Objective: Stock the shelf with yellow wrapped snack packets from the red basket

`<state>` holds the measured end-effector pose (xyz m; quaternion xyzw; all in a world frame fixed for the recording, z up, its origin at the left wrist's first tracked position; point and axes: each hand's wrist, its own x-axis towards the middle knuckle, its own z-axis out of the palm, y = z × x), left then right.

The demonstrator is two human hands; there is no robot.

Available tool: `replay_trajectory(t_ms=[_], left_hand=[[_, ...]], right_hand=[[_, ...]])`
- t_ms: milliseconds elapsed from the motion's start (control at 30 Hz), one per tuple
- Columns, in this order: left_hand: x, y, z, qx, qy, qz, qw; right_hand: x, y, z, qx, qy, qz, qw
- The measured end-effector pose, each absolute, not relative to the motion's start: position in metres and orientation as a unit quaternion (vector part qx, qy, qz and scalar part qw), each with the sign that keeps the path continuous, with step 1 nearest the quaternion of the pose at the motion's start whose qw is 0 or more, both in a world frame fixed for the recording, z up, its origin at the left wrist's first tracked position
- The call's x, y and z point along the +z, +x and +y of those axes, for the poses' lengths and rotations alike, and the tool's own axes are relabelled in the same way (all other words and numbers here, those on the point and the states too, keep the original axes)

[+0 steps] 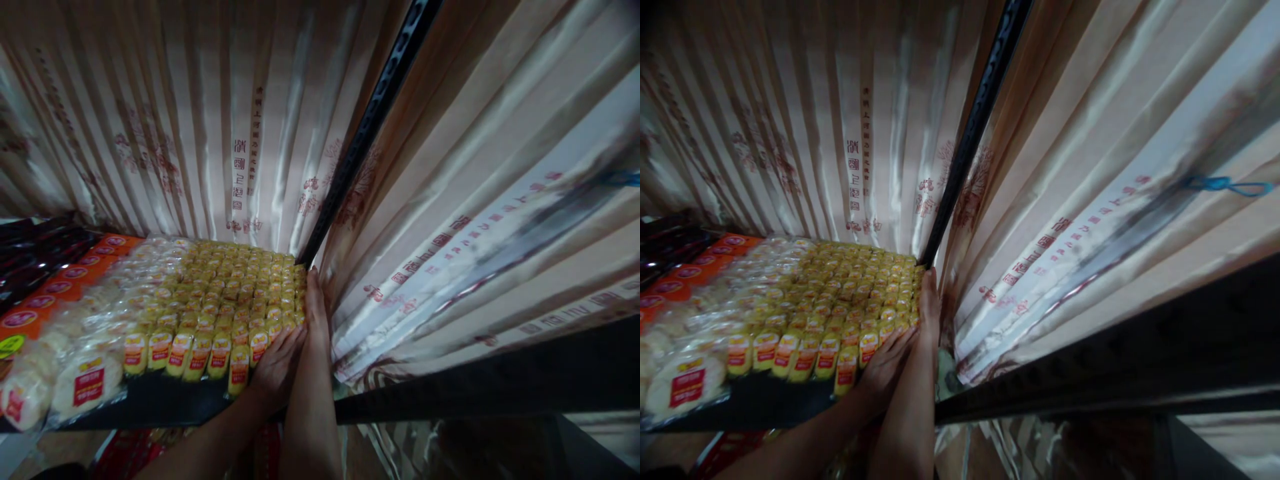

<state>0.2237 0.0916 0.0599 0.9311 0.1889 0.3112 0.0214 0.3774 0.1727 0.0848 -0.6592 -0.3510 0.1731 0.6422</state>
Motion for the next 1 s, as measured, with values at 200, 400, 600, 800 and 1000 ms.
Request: replay_trajectory(t_ms=[200, 400, 600, 800, 1000], left_hand=[[0.060, 0.223, 0.091, 0.305, 0.933, 0.186, 0.054], [0.049, 0.229, 0.094, 0.287, 0.936, 0.202, 0.037], [0.048, 0.234, 0.092, 0.231, 0.947, 0.219, -0.050], [0.055, 0.233, 0.086, 0.193, 0.952, 0.222, -0.082], [0.064, 0.231, 0.077, 0.196, 0.953, 0.212, -0.088]], right_hand=[[0.111, 0.367, 0.158, 0.078, -0.709, -0.301, 0.633], [0.121, 0.317, 0.097, 0.024, -0.716, -0.276, 0.641], [0.099, 0.266, 0.013, 0.015, -0.693, -0.399, 0.600], [0.065, 0.249, -0.052, 0.034, -0.686, -0.447, 0.574], [0.056, 0.242, -0.084, 0.050, -0.701, -0.453, 0.549]])
